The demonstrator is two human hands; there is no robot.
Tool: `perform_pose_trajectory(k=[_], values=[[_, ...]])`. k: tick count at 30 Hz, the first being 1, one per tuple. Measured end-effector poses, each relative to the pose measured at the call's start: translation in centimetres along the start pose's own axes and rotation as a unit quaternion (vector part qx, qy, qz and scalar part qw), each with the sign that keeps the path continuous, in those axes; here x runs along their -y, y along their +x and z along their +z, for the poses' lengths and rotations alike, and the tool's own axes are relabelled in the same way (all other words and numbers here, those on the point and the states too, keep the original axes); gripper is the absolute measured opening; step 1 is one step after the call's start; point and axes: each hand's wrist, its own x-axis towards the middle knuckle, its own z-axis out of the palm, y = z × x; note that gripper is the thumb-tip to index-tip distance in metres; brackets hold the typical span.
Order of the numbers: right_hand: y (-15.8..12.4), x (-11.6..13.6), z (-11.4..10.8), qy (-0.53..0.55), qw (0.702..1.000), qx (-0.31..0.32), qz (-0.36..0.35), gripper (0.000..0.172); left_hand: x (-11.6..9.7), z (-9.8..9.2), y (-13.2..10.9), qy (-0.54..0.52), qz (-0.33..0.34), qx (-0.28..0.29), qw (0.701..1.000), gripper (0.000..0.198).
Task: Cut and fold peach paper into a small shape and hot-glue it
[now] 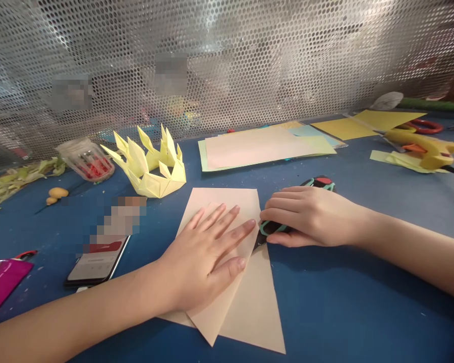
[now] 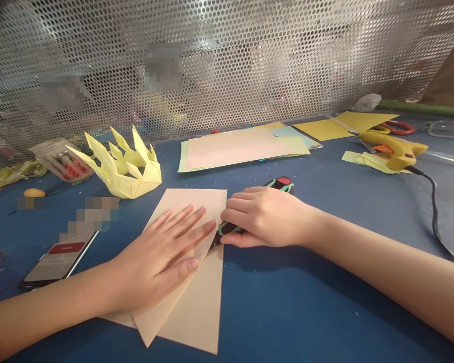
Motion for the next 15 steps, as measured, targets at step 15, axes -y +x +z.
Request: perform_pose_trajectory(k=[15], values=[[0.31,0.6,-0.02,0.009,1.0,0.007,0.005,0.043,0.05,0.19,0.05,0.008,0.002,-0.013,1.0,0.062]])
